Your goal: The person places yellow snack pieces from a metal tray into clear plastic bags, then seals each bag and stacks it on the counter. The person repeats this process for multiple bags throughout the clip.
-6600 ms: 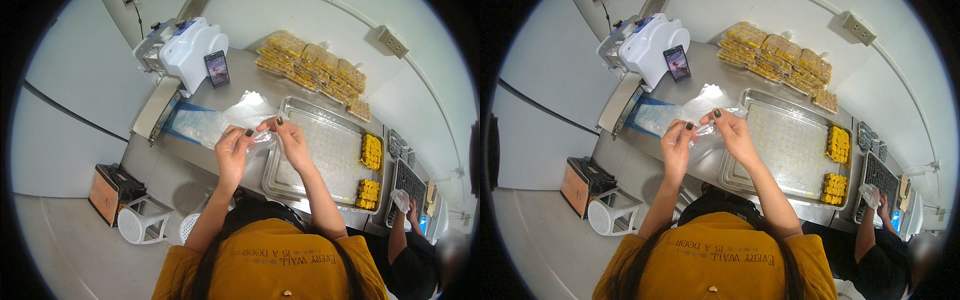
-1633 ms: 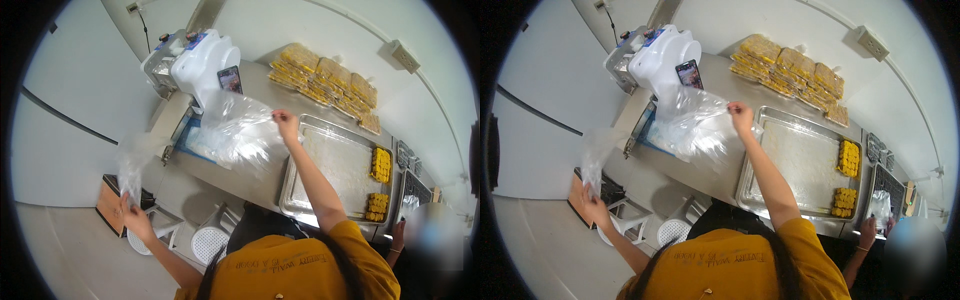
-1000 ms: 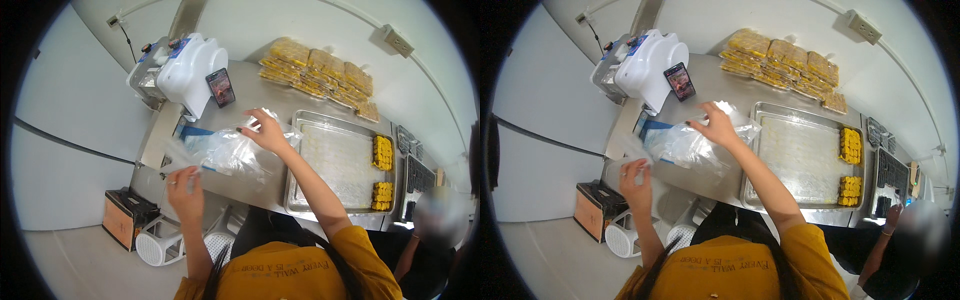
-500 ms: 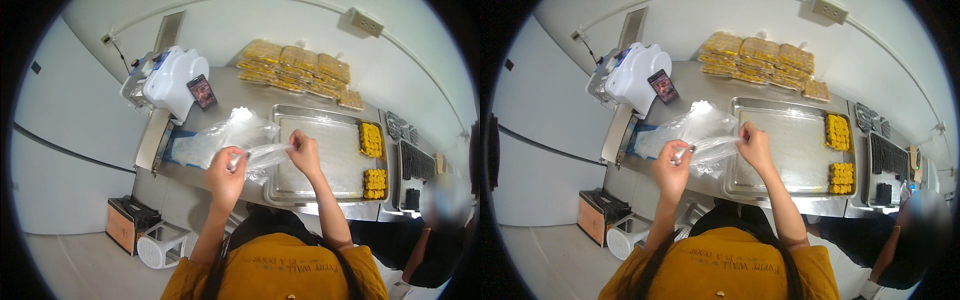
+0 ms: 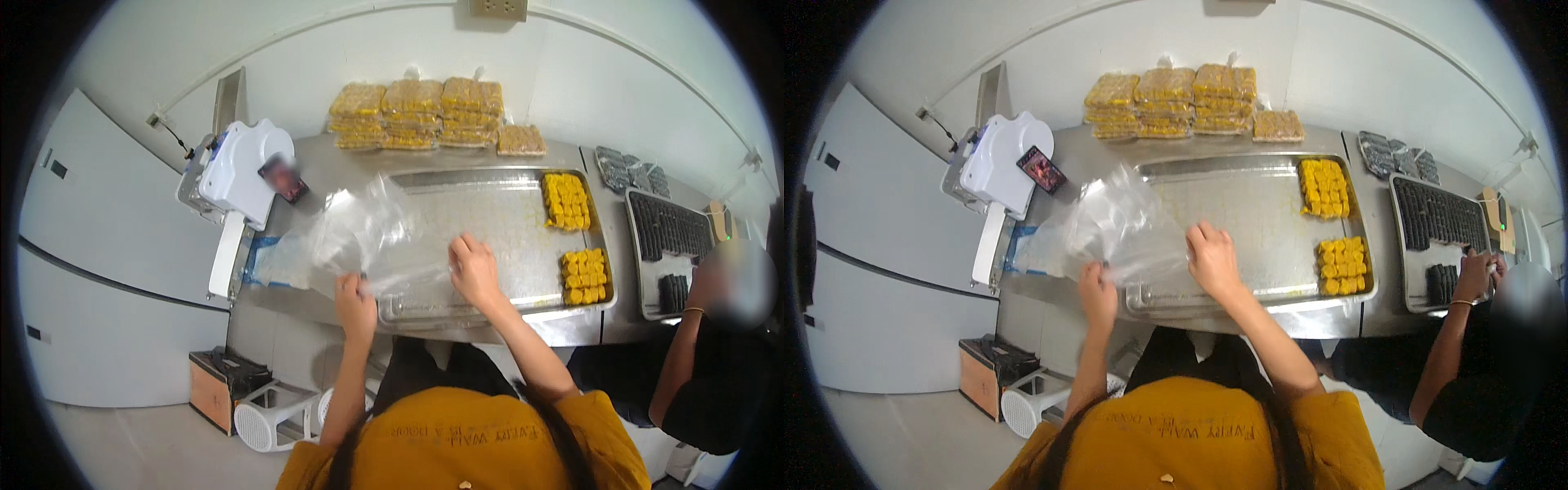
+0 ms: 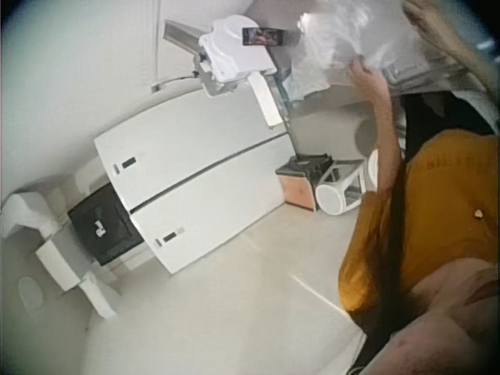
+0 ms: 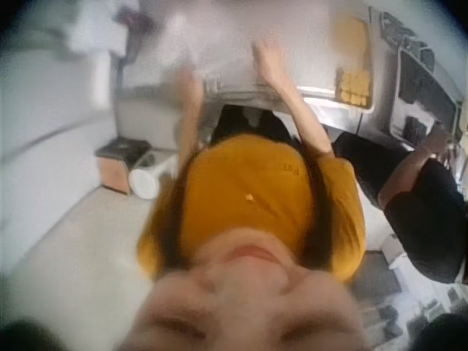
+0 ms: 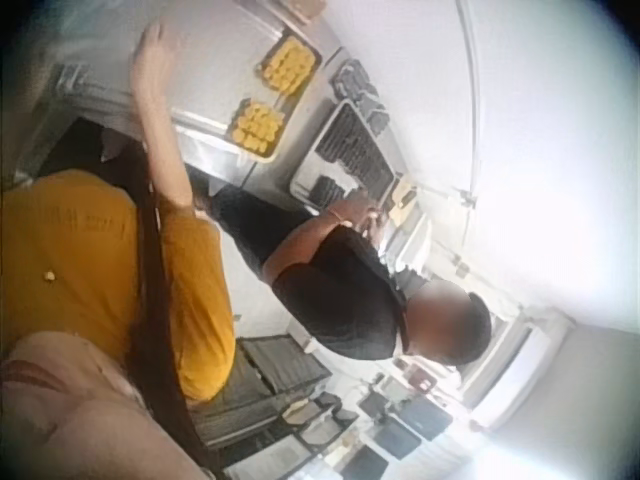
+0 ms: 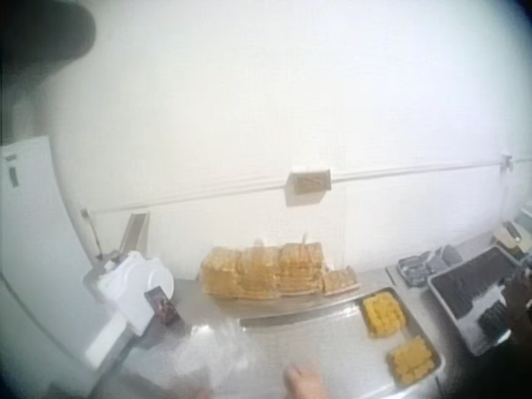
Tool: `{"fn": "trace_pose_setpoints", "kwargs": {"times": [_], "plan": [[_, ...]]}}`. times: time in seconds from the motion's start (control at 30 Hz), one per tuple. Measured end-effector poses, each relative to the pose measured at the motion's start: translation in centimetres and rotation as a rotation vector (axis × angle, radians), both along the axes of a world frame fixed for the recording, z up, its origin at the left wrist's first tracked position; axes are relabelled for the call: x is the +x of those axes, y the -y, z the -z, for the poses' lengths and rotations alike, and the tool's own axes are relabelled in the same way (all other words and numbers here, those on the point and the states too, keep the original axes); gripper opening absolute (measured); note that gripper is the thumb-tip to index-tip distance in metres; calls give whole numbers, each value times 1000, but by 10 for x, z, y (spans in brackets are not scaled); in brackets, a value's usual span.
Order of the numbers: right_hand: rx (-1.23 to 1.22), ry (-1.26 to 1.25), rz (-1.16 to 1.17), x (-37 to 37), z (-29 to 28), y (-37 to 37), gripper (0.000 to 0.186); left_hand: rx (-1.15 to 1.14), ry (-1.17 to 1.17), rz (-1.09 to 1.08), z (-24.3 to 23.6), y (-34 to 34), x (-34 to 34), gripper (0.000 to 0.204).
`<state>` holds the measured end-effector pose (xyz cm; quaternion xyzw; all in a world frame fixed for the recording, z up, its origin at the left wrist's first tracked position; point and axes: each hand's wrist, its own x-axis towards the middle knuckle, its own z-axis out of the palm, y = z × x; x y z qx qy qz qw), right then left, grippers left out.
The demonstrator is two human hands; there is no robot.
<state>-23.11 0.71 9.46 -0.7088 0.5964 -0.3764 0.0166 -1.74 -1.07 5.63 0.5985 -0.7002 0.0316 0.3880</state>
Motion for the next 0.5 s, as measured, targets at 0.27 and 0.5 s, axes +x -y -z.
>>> {"fn": "trace_pose_setpoints", "kwargs": {"times": [0.27, 0.5], "plan": [[518, 1484, -359, -22, 67, 13, 25, 434, -467, 195, 29, 7, -7, 23], [588, 1083, -202, -22, 89, 9, 23, 817, -1814, 520, 72, 10, 11, 32]]}}
